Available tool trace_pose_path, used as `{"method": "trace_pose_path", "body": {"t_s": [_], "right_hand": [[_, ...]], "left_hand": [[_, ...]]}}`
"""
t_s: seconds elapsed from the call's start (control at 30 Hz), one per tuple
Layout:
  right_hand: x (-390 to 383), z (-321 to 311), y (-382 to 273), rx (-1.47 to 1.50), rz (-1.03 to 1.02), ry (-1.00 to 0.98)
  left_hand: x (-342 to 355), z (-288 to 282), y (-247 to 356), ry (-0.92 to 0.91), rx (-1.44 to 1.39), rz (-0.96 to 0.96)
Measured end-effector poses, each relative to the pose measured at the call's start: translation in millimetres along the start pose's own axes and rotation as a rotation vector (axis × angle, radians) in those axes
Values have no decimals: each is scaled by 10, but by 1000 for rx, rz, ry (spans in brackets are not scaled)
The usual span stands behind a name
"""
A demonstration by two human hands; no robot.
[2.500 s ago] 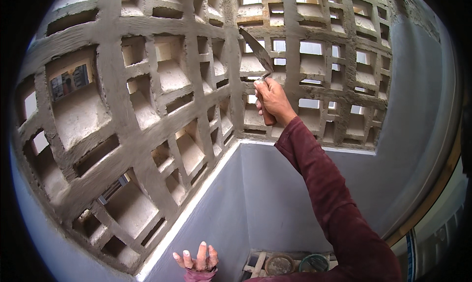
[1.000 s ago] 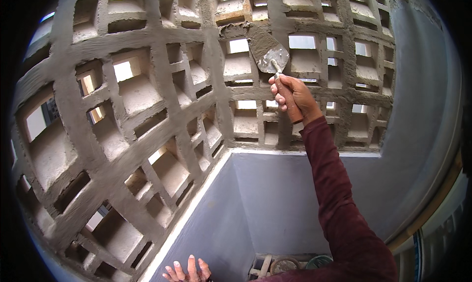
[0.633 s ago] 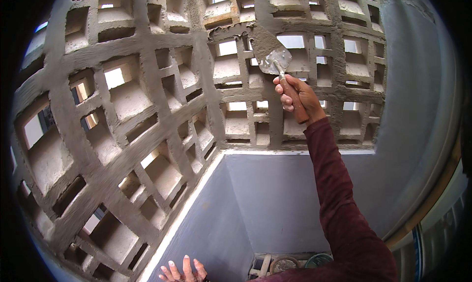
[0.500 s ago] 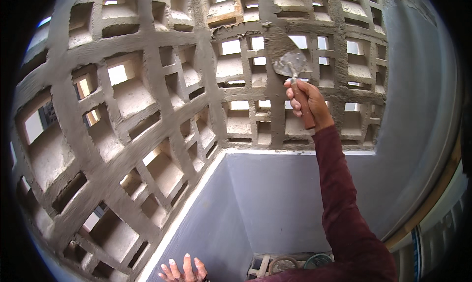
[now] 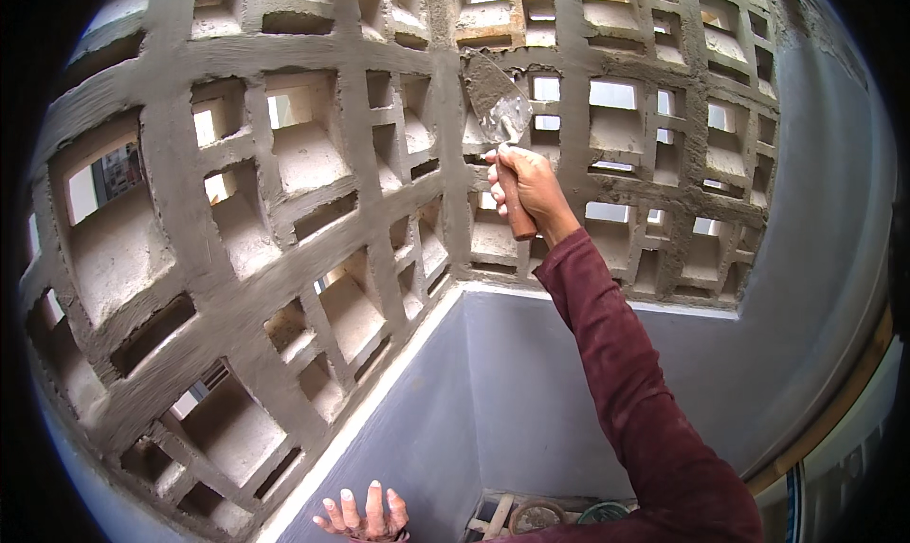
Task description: The person applies cement to a lattice wall using a trowel. They repeatedly scoop cement from a bowl and spread it over the wall's grid pattern, smoothing the surface.
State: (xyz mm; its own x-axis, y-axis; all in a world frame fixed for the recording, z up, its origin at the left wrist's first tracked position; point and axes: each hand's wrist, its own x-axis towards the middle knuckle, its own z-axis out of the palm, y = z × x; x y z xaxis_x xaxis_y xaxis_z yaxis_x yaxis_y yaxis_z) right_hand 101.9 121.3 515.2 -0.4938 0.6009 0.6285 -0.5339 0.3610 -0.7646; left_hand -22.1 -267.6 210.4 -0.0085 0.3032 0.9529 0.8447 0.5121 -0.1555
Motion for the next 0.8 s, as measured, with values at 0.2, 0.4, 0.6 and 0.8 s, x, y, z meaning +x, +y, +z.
{"method": "trace_pose_path", "body": {"t_s": [0.2, 0.4, 0.6, 0.8], "right_hand": [[92, 60, 49, -12, -22, 48], [-48, 16, -107, 63, -64, 129], [-304, -47, -97, 100, -135, 220], [-476, -254, -35, 10, -196, 245]], "left_hand": [[-26, 7, 10, -5, 23, 4], [-65, 47, 3, 19, 8, -16], [-58, 35, -3, 21, 8, -9], [-82, 33, -7, 2, -25, 23]]}}
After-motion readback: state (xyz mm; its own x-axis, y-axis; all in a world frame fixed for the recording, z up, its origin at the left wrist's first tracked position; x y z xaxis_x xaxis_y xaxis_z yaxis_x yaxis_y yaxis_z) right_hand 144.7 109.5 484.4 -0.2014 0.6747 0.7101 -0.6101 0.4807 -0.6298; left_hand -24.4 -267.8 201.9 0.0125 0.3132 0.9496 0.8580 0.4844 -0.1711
